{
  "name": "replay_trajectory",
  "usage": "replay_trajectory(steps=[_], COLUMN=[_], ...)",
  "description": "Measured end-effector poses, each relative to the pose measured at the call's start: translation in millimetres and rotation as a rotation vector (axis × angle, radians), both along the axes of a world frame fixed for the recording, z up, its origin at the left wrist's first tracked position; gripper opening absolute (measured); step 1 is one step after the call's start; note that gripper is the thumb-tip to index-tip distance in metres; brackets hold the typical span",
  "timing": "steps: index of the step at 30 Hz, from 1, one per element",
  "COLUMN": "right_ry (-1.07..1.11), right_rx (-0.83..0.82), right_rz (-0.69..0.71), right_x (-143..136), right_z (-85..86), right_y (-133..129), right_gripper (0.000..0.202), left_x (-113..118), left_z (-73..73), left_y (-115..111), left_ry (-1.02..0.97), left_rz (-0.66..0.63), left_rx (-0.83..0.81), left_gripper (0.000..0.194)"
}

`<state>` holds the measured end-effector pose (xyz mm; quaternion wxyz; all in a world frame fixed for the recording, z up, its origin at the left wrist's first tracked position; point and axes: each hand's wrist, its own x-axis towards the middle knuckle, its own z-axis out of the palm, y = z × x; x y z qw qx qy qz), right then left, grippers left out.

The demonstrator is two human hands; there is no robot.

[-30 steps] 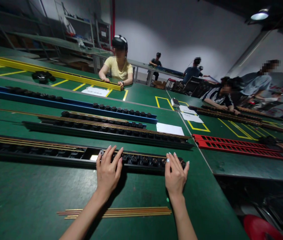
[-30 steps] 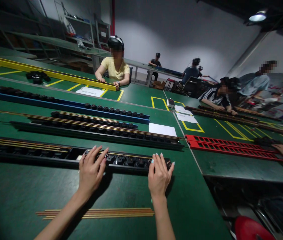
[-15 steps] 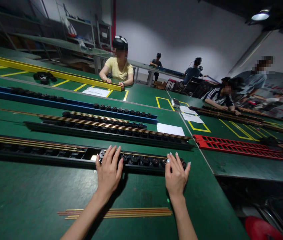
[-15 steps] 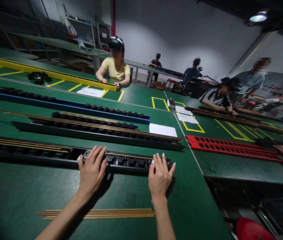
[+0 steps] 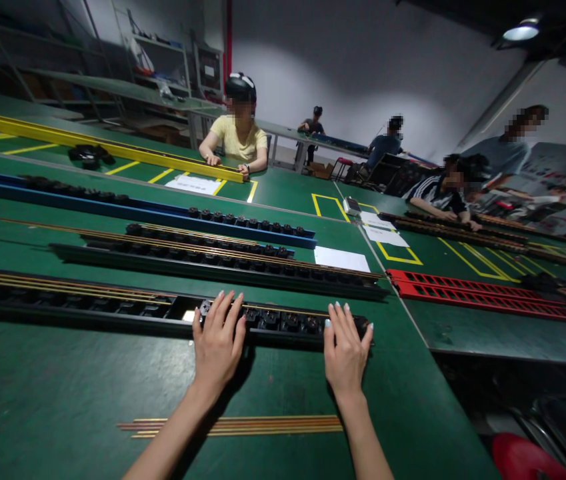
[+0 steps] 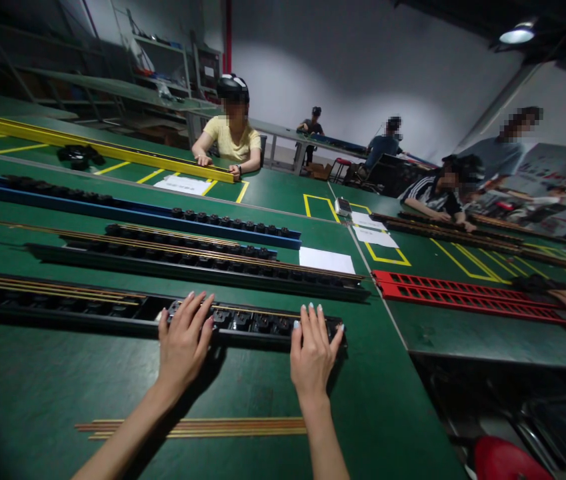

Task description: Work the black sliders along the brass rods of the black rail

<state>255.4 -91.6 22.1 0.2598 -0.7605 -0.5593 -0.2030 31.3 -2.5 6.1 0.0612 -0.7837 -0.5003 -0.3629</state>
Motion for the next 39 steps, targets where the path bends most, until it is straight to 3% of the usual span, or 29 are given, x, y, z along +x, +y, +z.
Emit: replay_trajectory(steps=[6,10,21,33,39], right_ry=[-0.04,-0.036,-0.042,-0.035,-0.041], right_rx=[-0.223,-0.28,-0.335,-0.254,-0.241], right_rz=[0.036,0.015,0.073,0.181,0.171], right_x=[-15,-18,-25,-31,-34], right_z=[8.4,9.4,14.1,10.1,8.8], right_y=[1,1,0,0,1], right_gripper=[0.048,0.05,0.053,0.061,0.062], left_x=[0,0,0,1,1], left_z=[0.1,-1.6,-2.0,-0.3,-0.5], left_y=[1,1,1,0,0], left_ry=[0.002,-0.001,-0.017,-0.038,-0.021], left_rz=[-0.006,-0.003,-0.011,-0.014,-0.007], left_rx=[-0.003,-0.003,-0.006,-0.032,-0.018], left_gripper=[0.043,0.044,0.045,0.047,0.044])
